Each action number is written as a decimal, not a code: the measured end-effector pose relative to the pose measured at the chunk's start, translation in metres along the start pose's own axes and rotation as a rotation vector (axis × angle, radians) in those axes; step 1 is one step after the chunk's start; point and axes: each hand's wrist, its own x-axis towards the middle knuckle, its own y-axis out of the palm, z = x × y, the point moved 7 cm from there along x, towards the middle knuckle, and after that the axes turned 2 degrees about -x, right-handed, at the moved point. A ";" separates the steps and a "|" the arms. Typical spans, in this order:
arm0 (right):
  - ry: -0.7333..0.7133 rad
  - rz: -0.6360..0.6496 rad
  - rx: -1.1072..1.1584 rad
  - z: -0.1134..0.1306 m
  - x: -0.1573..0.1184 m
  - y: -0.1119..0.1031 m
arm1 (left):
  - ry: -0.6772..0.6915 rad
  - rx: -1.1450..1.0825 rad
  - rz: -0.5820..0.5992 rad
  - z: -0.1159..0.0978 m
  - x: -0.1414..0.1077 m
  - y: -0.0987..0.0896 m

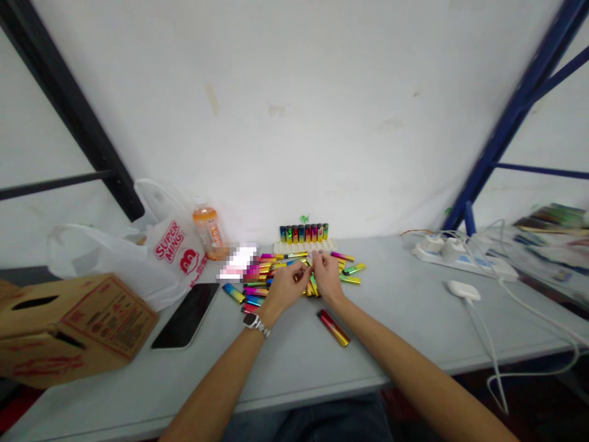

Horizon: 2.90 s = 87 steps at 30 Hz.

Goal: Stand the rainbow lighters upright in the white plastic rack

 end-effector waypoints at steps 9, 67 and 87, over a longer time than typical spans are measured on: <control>0.030 0.048 0.045 -0.001 -0.001 0.001 | 0.014 0.014 0.011 0.000 0.000 0.001; -0.294 0.266 -0.884 -0.056 0.147 -0.026 | -0.035 0.058 0.080 0.012 0.001 0.008; -0.189 0.759 -1.178 -0.029 0.053 -0.018 | -0.053 0.053 0.049 0.008 0.006 0.006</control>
